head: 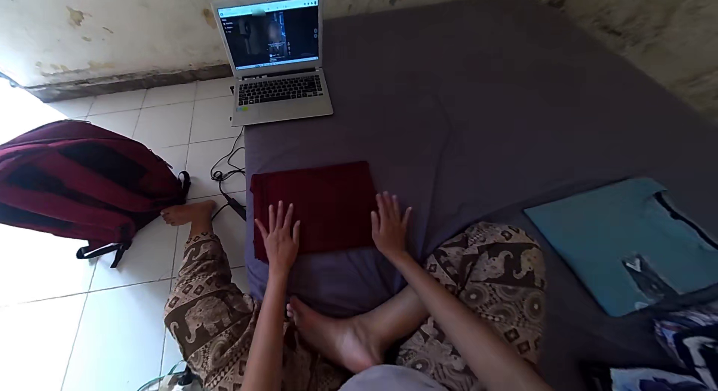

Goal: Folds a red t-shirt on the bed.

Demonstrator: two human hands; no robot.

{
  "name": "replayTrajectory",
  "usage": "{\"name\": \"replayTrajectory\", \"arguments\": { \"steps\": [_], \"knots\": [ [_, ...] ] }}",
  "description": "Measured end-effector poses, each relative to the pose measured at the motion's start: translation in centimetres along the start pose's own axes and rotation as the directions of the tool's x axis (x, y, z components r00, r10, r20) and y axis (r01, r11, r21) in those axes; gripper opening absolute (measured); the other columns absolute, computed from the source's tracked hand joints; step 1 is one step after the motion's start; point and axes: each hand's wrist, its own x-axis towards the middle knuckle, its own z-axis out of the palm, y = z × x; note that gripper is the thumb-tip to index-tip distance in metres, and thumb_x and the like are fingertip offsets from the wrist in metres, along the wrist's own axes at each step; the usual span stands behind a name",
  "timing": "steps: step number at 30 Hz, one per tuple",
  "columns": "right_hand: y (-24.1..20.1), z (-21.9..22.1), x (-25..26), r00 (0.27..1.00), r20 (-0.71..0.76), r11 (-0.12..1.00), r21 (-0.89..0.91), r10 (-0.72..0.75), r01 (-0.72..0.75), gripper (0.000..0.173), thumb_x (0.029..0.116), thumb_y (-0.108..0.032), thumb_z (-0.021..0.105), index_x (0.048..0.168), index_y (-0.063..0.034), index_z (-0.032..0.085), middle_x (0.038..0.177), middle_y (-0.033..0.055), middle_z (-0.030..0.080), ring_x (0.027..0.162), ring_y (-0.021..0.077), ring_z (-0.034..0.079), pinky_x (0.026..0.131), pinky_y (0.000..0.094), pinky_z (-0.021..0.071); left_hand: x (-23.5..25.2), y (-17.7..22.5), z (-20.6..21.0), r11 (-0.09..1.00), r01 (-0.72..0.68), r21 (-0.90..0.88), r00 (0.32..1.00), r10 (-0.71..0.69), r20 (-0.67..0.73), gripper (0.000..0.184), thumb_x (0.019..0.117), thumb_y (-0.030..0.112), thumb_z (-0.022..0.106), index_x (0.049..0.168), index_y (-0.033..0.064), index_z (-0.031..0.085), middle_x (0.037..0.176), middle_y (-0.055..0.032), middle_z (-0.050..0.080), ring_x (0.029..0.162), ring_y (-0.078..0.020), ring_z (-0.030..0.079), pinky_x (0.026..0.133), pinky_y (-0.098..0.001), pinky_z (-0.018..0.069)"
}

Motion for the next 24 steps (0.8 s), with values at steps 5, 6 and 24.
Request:
{"name": "replayTrajectory", "arguments": {
  "steps": [5,6,24],
  "knots": [
    [1.8,-5.3,1.1,0.951,-0.001,0.933,0.191,0.31,-0.304,0.043,0.1081,-0.016,0.04,0.139,0.0125,0.052,0.149,0.0346,0.046,0.144,0.0523,0.037,0.12,0.0621,0.0241,-2.5,0.0,-2.0,1.0,0.007,-0.03,0.999,-0.008,-0.043,0.064,0.1015,0.042,0.047,0.141,-0.0077,0.055,0.151,-0.0268,0.048,0.144,-0.0531,0.037,0.114,-0.0781,0.0122],
    [1.8,-6.4,0.8,0.961,0.062,0.936,0.215,0.271,-0.278,0.039,0.1061,-0.012,0.045,0.135,0.0121,0.056,0.144,0.0343,0.05,0.139,0.0512,0.043,0.116,0.0602,0.0316,-3.0,0.7,-2.4,0.997,-0.055,-0.062,0.998,0.055,-0.002,0.066,0.0991,0.044,0.052,0.141,-0.0069,0.055,0.151,-0.0257,0.049,0.144,-0.0519,0.037,0.114,-0.0781,0.013],
    [-3.3,-3.1,-2.8,0.854,0.254,0.891,0.086,-0.453,0.447,0.051,0.0955,-0.03,0.066,0.134,0.0042,0.063,0.143,0.0279,0.057,0.133,0.0476,0.053,0.112,0.0647,0.0354,-2.2,10.7,0.0,0.967,-0.066,-0.245,0.952,0.135,0.276,0.033,0.1032,0.011,0.053,0.131,0.0034,0.069,0.145,-0.0224,0.057,0.143,-0.0562,0.036,0.112,-0.0806,0.0104]
  ]
}}
